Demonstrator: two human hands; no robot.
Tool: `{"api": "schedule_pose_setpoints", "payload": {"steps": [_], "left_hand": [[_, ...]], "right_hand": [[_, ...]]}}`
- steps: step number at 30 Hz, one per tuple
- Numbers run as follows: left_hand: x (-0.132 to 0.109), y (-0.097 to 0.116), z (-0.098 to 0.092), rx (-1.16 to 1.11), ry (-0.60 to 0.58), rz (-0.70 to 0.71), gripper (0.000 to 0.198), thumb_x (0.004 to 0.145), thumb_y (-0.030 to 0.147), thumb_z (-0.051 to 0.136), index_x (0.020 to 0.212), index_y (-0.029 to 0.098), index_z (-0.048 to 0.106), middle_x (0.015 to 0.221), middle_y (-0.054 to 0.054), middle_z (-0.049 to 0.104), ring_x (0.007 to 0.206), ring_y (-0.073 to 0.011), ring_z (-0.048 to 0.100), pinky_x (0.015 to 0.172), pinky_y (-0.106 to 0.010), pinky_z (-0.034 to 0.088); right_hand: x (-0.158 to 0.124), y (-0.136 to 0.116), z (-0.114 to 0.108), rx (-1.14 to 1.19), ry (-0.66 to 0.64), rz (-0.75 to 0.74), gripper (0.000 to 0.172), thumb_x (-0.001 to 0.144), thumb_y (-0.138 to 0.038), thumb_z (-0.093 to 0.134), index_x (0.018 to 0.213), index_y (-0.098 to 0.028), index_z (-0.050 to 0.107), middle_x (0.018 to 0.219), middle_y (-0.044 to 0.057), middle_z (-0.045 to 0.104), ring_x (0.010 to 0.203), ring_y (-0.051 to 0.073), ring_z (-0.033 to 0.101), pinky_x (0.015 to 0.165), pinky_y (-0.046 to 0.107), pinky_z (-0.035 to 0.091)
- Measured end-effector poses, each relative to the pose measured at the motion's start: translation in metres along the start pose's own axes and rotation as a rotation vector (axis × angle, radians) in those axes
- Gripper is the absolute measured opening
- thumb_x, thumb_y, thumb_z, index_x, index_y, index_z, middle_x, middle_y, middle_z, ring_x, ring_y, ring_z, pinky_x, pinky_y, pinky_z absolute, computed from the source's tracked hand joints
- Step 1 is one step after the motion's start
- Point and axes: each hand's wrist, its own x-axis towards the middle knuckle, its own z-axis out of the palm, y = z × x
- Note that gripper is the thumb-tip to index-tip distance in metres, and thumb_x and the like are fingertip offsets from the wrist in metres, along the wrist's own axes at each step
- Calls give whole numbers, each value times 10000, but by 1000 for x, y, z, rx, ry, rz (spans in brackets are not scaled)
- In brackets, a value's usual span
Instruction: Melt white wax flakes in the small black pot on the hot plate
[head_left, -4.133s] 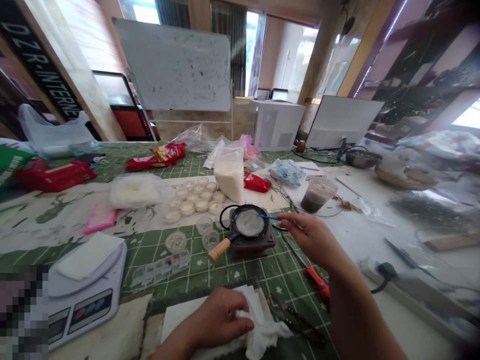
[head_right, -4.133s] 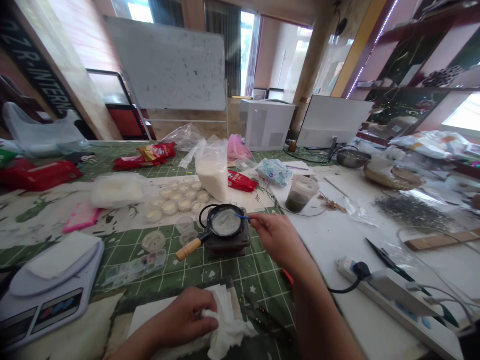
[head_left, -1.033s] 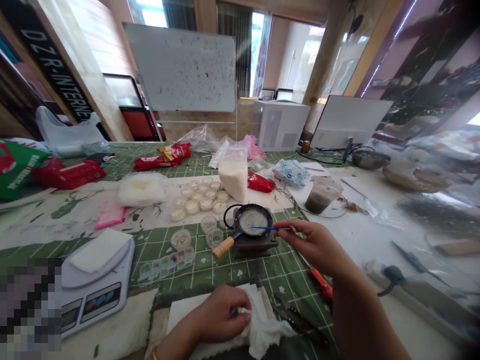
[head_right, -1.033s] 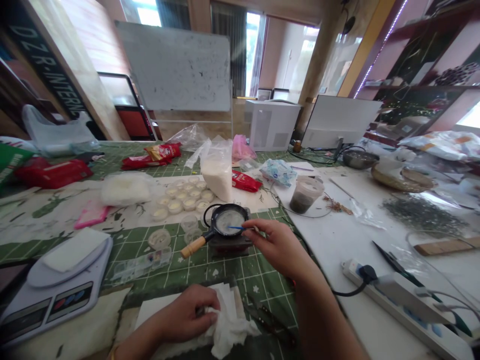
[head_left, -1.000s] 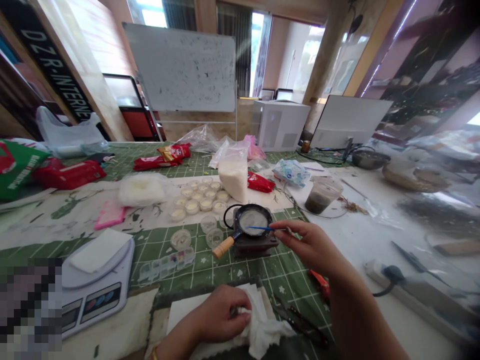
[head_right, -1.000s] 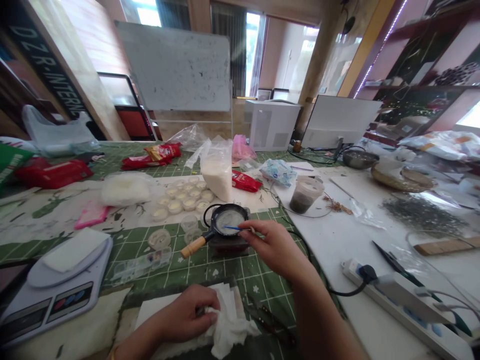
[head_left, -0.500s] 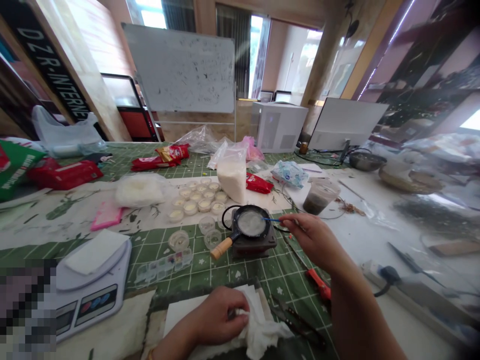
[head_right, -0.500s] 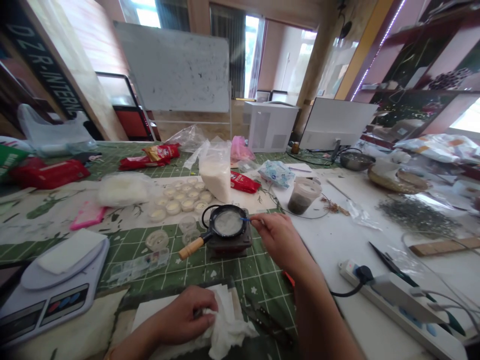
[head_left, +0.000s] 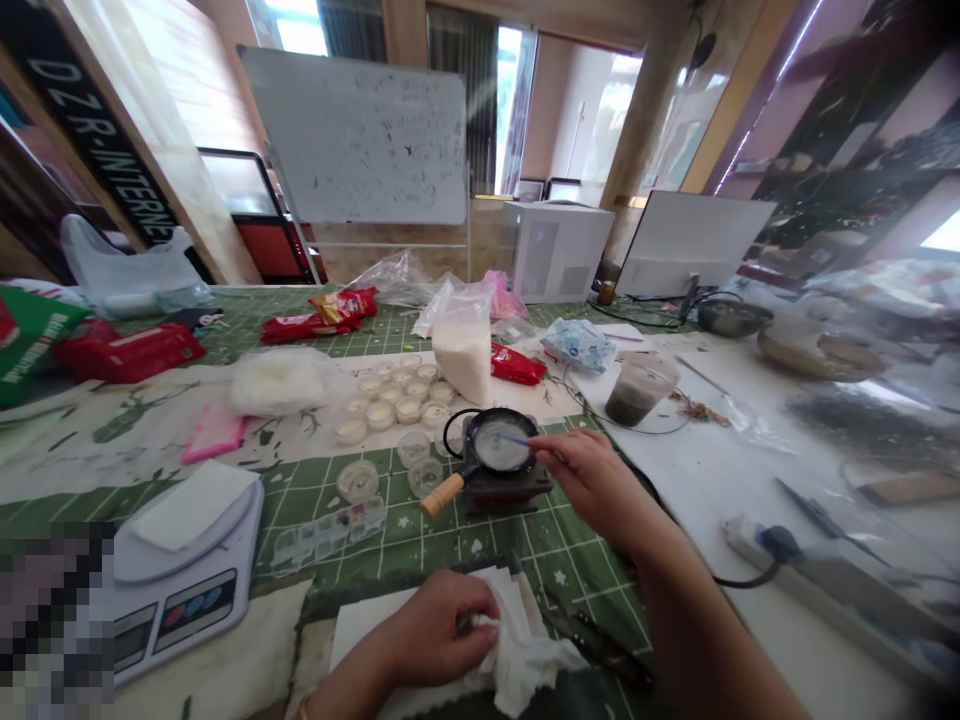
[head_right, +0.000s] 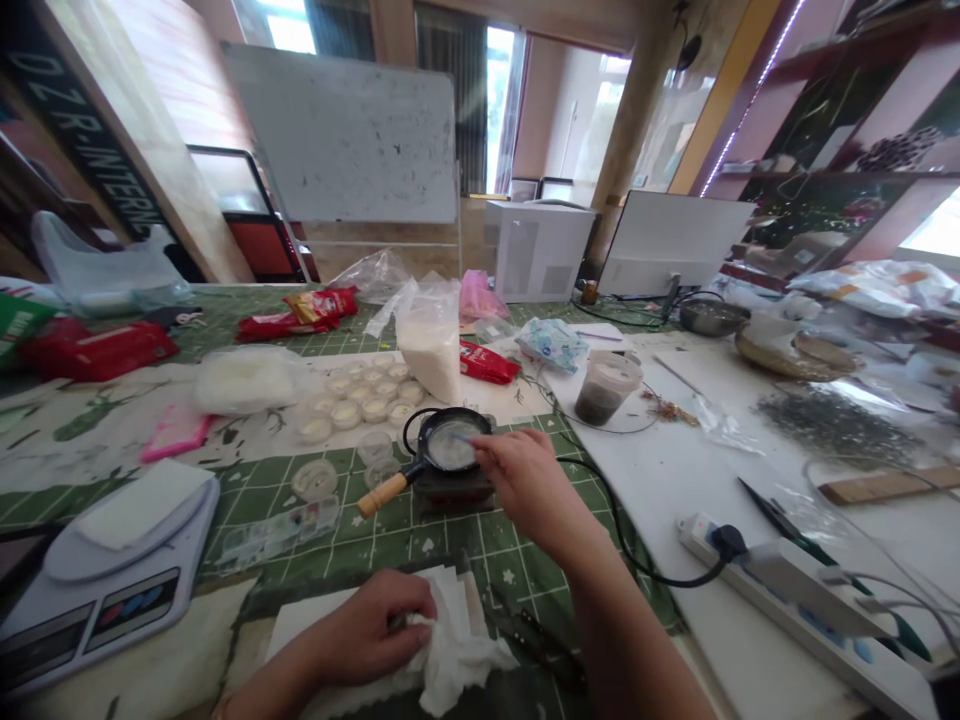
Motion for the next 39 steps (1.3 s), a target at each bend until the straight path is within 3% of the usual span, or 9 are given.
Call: {"api": "schedule_pose_setpoints", "payload": {"steps": [3, 7, 12, 16, 22, 27, 32, 36, 39], "left_hand": [[0, 0, 0, 10, 0, 0, 148, 749, 240, 501, 782, 165, 624, 682, -13, 614, 644, -118, 530, 626, -193, 389], [0, 2, 0, -5, 4, 12, 154, 756, 248, 494, 774, 163, 620, 699, -19, 623, 654, -121, 536, 635, -197, 393], [0, 1, -1, -1, 1, 6, 159, 756, 259, 498, 776, 163, 623, 674, -16, 611, 632, -119, 527, 616, -195, 391], [-1, 0, 0, -23, -5, 26, 152, 761, 247, 495, 784, 165, 621, 710, -16, 627, 655, -119, 535, 639, -198, 394], [-1, 1, 0, 3, 1, 20, 143, 760, 249, 503, 783, 168, 619, 716, -17, 632, 662, -123, 540, 642, -201, 396], [-1, 0, 1, 2, 1, 15, 150, 774, 258, 494, 794, 171, 613, 713, -15, 629, 672, -124, 546, 653, -199, 403], [-1, -1, 0, 21, -7, 7, 163, 773, 270, 492, 801, 171, 618, 729, -17, 633, 678, -125, 544, 659, -201, 404], [0, 1, -1, 12, -13, 15, 183, 779, 283, 475, 790, 164, 614, 715, -20, 626, 661, -123, 536, 640, -200, 401], [0, 2, -1, 13, -3, 18, 185, 771, 283, 477, 784, 162, 617, 676, -16, 610, 632, -120, 523, 625, -202, 397]], "right_hand": [[-1, 1, -1, -42, 26, 55, 263, 901, -298, 408, 989, -212, 641, 947, 41, 692, 928, 193, 582, 903, 388, 359], [-2, -2, -2, 30, -48, -39, 260, 904, -300, 408, 1038, -240, 623, 992, 14, 685, 974, 167, 571, 944, 364, 342], [-5, -1, -5, -30, 4, 62, 259, 895, -301, 420, 1010, -231, 641, 973, 36, 684, 955, 188, 576, 918, 396, 358], [-4, -5, -2, 66, -73, -20, 261, 897, -313, 419, 1035, -250, 631, 993, 16, 679, 973, 170, 569, 920, 361, 373], [-1, -4, -2, 38, 49, 97, 235, 862, -332, 483, 985, -235, 658, 937, 32, 691, 922, 191, 587, 894, 385, 389], [-1, -4, -2, 88, -30, 22, 235, 859, -296, 488, 1024, -251, 650, 903, 16, 696, 893, 174, 593, 875, 356, 407], [-3, -2, -9, 1, 41, 79, 224, 858, -318, 488, 946, -230, 674, 868, 32, 696, 853, 184, 598, 868, 376, 402], [-5, -2, -12, 101, -63, 17, 232, 844, -337, 511, 1002, -259, 661, 904, 19, 695, 899, 182, 597, 857, 344, 420], [-5, 0, -12, 13, 13, 76, 232, 850, -299, 491, 981, -237, 672, 860, 31, 702, 852, 193, 608, 857, 372, 415]]}}
